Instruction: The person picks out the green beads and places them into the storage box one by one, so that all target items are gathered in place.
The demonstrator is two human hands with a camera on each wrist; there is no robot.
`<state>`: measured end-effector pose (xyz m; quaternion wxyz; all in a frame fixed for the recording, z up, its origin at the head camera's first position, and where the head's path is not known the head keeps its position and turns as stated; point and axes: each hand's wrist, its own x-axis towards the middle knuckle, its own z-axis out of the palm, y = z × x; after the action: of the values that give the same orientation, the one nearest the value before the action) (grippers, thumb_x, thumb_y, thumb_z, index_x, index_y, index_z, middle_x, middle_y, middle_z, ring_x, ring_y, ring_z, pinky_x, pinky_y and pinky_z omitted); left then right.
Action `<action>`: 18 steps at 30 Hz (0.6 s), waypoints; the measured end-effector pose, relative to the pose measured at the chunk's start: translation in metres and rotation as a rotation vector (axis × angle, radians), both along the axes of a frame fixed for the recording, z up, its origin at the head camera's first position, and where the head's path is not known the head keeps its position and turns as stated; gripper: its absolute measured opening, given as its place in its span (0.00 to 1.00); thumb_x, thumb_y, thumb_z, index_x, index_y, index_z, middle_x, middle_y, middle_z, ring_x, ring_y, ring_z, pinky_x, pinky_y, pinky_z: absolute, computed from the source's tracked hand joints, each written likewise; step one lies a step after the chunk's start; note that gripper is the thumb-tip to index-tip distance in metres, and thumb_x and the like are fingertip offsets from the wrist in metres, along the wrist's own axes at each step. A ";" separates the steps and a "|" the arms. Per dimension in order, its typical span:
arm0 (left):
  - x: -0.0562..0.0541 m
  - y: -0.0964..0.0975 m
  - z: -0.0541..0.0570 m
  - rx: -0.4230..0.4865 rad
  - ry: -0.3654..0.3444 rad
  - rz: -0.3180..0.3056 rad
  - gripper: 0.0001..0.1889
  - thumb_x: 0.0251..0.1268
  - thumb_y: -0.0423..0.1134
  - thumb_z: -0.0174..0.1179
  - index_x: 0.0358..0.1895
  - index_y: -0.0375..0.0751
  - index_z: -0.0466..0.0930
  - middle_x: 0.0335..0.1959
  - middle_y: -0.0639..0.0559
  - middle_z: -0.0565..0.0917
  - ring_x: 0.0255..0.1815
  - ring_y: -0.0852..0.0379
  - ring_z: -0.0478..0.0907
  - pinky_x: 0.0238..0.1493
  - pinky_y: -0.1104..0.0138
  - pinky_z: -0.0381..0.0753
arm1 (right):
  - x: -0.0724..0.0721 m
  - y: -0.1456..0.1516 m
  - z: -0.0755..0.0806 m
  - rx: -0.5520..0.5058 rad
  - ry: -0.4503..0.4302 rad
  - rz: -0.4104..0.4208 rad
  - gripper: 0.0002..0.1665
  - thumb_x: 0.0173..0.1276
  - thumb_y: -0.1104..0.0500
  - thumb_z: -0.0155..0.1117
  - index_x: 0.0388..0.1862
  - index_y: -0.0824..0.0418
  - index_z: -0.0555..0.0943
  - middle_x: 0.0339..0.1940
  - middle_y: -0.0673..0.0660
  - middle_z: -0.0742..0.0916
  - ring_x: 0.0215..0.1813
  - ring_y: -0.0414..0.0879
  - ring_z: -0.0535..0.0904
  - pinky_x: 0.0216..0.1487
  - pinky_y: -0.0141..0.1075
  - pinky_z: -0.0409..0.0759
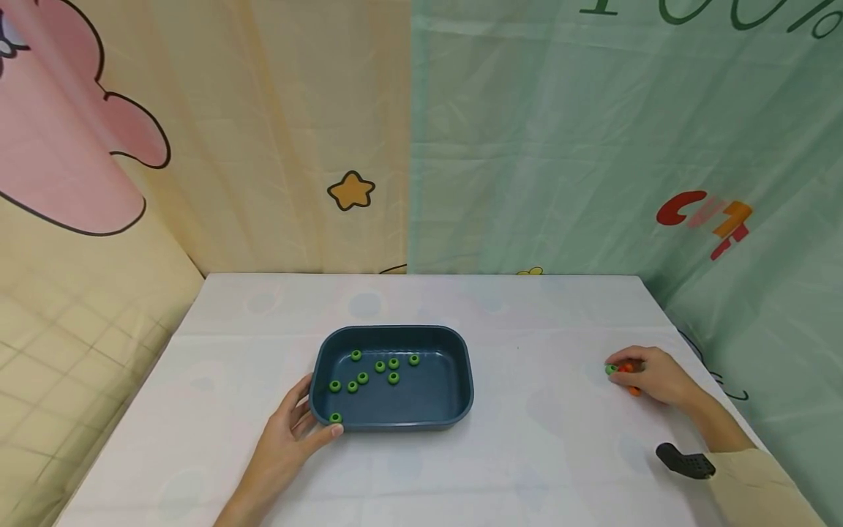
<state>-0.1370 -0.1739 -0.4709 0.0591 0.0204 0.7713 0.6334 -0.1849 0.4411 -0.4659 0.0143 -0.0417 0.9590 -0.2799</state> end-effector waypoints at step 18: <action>0.001 0.001 0.002 -0.016 0.000 0.005 0.51 0.62 0.39 0.77 0.82 0.40 0.52 0.81 0.39 0.57 0.77 0.37 0.62 0.62 0.78 0.73 | -0.001 -0.004 0.004 -0.005 0.000 -0.012 0.16 0.64 0.56 0.79 0.47 0.62 0.88 0.45 0.60 0.86 0.43 0.50 0.77 0.34 0.34 0.79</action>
<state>-0.1360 -0.1730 -0.4693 0.0577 0.0180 0.7763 0.6274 -0.1862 0.4375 -0.4623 0.0124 -0.0362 0.9585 -0.2824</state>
